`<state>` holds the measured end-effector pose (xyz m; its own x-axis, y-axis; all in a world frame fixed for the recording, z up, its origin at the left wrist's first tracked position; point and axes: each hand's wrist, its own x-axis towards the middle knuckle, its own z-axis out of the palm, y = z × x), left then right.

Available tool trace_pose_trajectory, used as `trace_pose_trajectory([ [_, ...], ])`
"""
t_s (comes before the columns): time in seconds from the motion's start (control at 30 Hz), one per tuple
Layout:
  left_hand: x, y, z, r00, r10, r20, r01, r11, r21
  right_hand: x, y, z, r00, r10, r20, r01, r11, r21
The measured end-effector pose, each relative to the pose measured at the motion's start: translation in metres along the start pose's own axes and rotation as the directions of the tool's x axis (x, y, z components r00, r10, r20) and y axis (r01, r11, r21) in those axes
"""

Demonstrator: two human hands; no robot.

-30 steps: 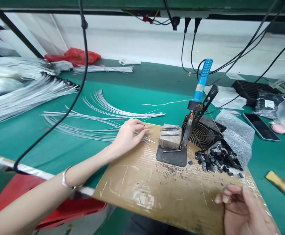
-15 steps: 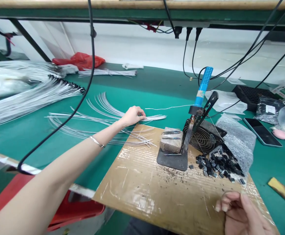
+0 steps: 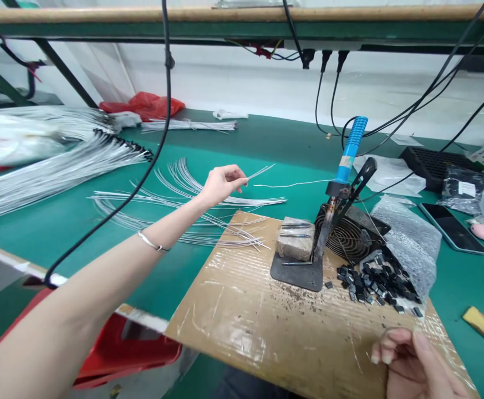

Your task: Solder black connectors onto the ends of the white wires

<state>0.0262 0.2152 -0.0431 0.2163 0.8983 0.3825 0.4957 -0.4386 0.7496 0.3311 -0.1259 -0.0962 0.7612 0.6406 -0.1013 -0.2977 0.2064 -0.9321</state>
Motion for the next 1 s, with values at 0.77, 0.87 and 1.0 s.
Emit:
trace_pose_trajectory([
  [0.77, -0.009, 0.004, 0.019, 0.984, -0.174, 0.046, 0.167, 0.978, 0.126, -0.008, -0.007, 0.017, 0.999, -0.041, -0.019, 0.041, 0.999, -0.008],
  [0.87, -0.013, 0.015, 0.013, 0.989, -0.145, 0.030, 0.141, 0.985, 0.097, -0.008, -0.008, 0.019, 0.999, -0.046, -0.001, 0.046, 0.999, -0.018],
  [1.0, -0.036, 0.046, -0.013, 0.996, -0.073, 0.054, 0.069, 0.995, 0.076, -0.008, -0.004, 0.014, 0.997, -0.077, 0.006, 0.077, 0.997, -0.032],
])
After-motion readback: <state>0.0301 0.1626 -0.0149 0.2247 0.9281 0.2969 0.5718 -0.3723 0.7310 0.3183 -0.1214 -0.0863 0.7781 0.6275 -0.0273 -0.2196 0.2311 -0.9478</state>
